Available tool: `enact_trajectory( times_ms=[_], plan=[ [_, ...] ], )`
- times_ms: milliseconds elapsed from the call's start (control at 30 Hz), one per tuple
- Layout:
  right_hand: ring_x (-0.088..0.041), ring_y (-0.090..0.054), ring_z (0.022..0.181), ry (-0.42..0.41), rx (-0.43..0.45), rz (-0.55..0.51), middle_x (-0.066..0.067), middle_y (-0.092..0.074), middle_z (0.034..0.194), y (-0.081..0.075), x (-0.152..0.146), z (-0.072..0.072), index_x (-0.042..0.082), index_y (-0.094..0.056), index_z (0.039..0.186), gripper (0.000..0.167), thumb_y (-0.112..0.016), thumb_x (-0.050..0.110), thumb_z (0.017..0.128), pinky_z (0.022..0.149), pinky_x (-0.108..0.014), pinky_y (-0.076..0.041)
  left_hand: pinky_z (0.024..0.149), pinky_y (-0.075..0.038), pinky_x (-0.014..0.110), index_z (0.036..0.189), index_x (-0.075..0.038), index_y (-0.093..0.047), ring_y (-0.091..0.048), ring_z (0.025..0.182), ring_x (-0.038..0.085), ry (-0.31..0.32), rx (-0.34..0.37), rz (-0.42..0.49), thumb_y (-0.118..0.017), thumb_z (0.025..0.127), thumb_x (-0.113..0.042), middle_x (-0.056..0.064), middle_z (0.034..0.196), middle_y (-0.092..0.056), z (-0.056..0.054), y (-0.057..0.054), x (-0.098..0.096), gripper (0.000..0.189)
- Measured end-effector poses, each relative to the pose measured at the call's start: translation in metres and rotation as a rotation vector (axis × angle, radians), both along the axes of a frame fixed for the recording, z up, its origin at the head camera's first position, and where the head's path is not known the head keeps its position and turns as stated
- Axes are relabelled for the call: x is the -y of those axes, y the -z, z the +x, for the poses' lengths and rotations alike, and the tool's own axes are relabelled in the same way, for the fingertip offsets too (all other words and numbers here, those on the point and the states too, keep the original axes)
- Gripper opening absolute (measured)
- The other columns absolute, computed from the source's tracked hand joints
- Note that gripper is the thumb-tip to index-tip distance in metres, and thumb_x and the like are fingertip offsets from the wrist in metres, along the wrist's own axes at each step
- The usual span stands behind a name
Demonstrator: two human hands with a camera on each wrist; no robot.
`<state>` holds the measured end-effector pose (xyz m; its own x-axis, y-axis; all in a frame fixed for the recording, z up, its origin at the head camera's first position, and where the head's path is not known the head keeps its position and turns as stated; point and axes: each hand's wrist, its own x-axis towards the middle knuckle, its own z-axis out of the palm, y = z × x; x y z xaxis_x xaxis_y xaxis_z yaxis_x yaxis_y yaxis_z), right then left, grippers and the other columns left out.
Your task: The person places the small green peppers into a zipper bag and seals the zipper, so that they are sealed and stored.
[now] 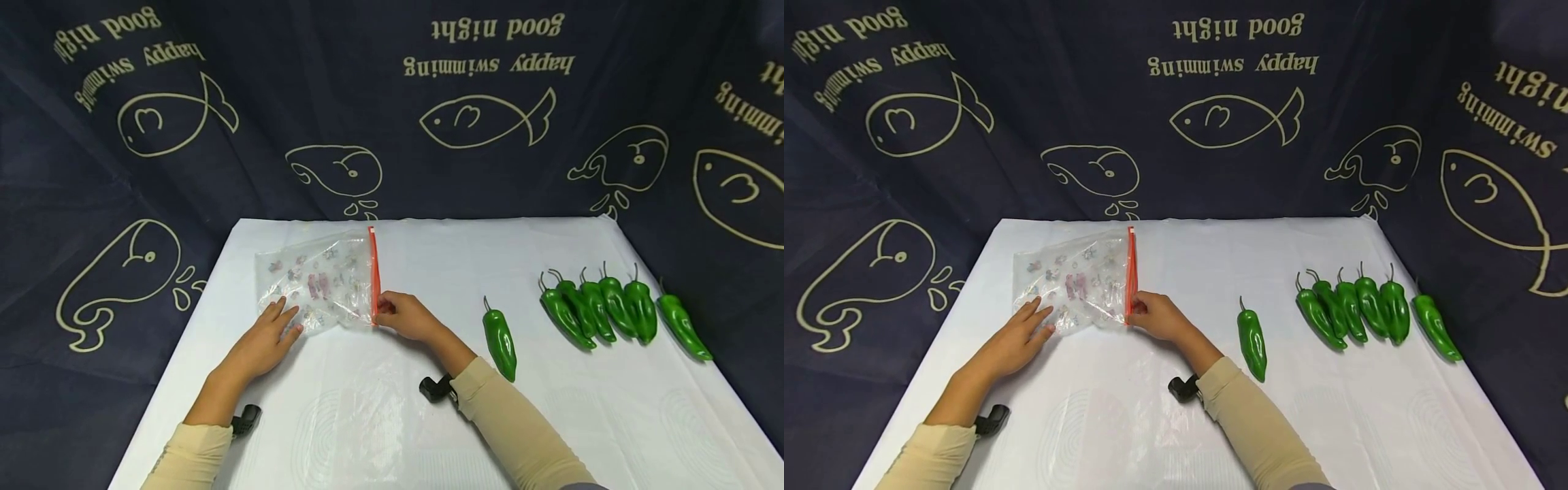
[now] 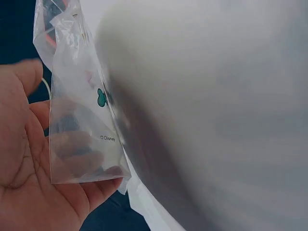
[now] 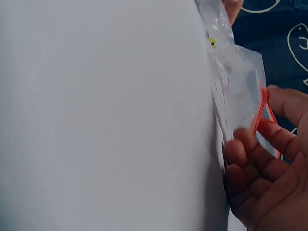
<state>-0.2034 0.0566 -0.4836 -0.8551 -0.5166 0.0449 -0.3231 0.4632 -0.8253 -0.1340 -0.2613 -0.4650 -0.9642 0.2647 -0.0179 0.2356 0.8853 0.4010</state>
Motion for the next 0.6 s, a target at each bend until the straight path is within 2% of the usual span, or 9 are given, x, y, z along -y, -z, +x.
enact_trajectory(
  times_ms=[100,233,400,600],
  plan=[
    [-0.009,-0.054,0.073,0.014,0.068,-0.047,0.003,-0.062,0.082,0.000,0.001,0.001,0.007,-0.065,0.096,0.006,-0.066,0.008,0.090,0.068,-0.024,-0.045,0.112,-0.020,0.065,0.149,0.001,-0.042,-0.017,0.144,0.050,-0.002,0.015,0.008,-0.047,0.105,-0.034,0.029,0.157,-0.021,0.000,0.000,0.001,0.056],
    [-0.009,-0.054,0.069,0.043,0.136,-0.103,0.002,-0.062,0.079,-0.001,-0.001,0.003,0.002,-0.065,0.098,0.009,-0.064,0.002,0.089,0.063,-0.022,-0.043,0.112,-0.020,0.065,0.150,0.000,-0.040,-0.016,0.144,0.049,-0.008,0.042,0.003,-0.050,0.103,-0.032,0.029,0.158,-0.019,-0.001,0.001,0.001,0.058],
    [-0.010,-0.051,0.066,0.062,0.173,-0.127,0.000,-0.060,0.077,-0.002,-0.008,0.006,0.000,-0.065,0.099,0.011,-0.062,0.000,0.089,0.062,-0.022,-0.041,0.112,-0.020,0.064,0.150,0.001,-0.040,-0.016,0.143,0.050,-0.009,0.052,-0.001,-0.056,0.100,-0.035,0.030,0.158,-0.019,-0.001,0.002,0.001,0.063],
    [-0.010,-0.052,0.067,0.090,0.178,-0.125,-0.001,-0.061,0.077,-0.002,-0.018,0.011,-0.002,-0.066,0.102,0.013,-0.062,0.000,0.089,0.064,-0.023,-0.043,0.112,-0.020,0.064,0.148,0.004,-0.040,-0.016,0.143,0.052,0.017,0.061,-0.021,-0.063,0.096,-0.031,0.033,0.156,-0.019,-0.001,0.002,0.000,0.067]
  ],
)
